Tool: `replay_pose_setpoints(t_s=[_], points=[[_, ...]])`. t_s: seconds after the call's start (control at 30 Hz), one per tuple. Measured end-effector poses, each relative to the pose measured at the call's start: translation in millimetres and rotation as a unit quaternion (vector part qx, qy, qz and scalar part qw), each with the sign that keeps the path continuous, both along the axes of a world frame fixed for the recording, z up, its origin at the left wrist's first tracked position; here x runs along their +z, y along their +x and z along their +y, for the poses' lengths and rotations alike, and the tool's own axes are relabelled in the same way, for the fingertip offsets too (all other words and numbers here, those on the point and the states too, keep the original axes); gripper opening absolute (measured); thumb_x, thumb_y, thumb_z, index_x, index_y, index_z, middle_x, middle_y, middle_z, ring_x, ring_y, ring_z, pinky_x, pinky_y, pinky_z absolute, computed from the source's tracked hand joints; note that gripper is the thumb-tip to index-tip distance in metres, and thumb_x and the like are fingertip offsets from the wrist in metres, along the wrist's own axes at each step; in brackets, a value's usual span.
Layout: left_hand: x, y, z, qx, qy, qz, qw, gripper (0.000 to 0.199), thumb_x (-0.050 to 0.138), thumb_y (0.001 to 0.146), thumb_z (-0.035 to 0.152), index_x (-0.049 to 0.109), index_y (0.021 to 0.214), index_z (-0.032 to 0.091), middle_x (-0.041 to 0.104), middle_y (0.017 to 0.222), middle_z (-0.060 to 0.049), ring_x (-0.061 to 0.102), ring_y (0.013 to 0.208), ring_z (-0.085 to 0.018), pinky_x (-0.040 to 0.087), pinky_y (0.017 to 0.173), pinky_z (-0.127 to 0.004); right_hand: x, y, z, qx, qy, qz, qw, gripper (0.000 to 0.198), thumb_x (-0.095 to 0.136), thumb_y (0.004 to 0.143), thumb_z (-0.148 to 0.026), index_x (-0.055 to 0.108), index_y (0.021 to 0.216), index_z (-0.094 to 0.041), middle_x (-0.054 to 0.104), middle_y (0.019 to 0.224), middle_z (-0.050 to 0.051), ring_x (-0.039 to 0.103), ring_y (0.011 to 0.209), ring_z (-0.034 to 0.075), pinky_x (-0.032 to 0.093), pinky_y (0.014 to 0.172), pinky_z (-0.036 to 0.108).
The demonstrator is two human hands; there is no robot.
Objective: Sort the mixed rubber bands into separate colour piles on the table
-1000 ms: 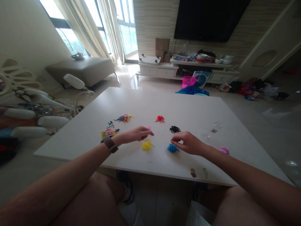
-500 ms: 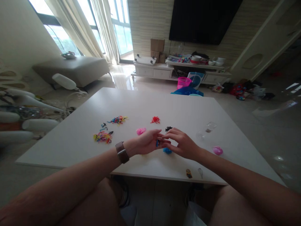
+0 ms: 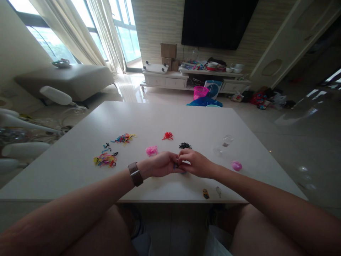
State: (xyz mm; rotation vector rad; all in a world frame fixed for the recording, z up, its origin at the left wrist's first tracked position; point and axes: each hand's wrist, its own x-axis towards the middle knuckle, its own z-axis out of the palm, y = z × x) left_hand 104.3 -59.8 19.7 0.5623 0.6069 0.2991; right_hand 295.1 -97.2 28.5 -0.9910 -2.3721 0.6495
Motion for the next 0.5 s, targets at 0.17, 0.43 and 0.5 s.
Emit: replay_pose_setpoints(t_s=[0.17, 0.43, 0.5], points=[[2.7, -0.3, -2.3, 0.000, 0.026, 0.005, 1.000, 0.034, 0.046, 0.071, -0.012, 0.068, 0.092, 0.004, 0.072, 0.093, -0.014, 0.072, 0.093, -0.020, 0.055, 0.096, -0.029, 0.5, 3.5, 4.9, 0.010, 0.026, 0.008, 1.000, 0.013, 0.066, 0.083, -0.005, 0.064, 0.078, -0.018, 0.064, 0.085, 0.004, 0.056, 0.084, 0.018, 0.046, 0.076, 0.029], [9.8, -8.3, 6.6, 0.026, 0.021, 0.038, 0.999, 0.033, 0.055, 0.078, -0.010, 0.068, 0.106, 0.000, 0.071, 0.113, -0.024, 0.070, 0.112, -0.024, 0.053, 0.102, -0.025, -0.5, 16.9, 16.2, -0.047, 0.007, 0.014, 0.999, 0.011, 0.067, 0.081, -0.010, 0.063, 0.075, -0.018, 0.065, 0.075, 0.001, 0.059, 0.070, 0.014, 0.045, 0.068, 0.026], [10.3, -10.0, 7.3, 0.039, 0.015, 0.044, 0.998, 0.040, 0.052, 0.075, -0.013, 0.067, 0.110, -0.001, 0.070, 0.116, -0.027, 0.068, 0.117, -0.026, 0.052, 0.104, -0.028, -3.7, 22.5, 21.4, -0.107, -0.012, 0.034, 0.994, 0.010, 0.066, 0.081, -0.010, 0.062, 0.076, -0.018, 0.065, 0.073, 0.000, 0.060, 0.068, 0.013, 0.046, 0.066, 0.025]])
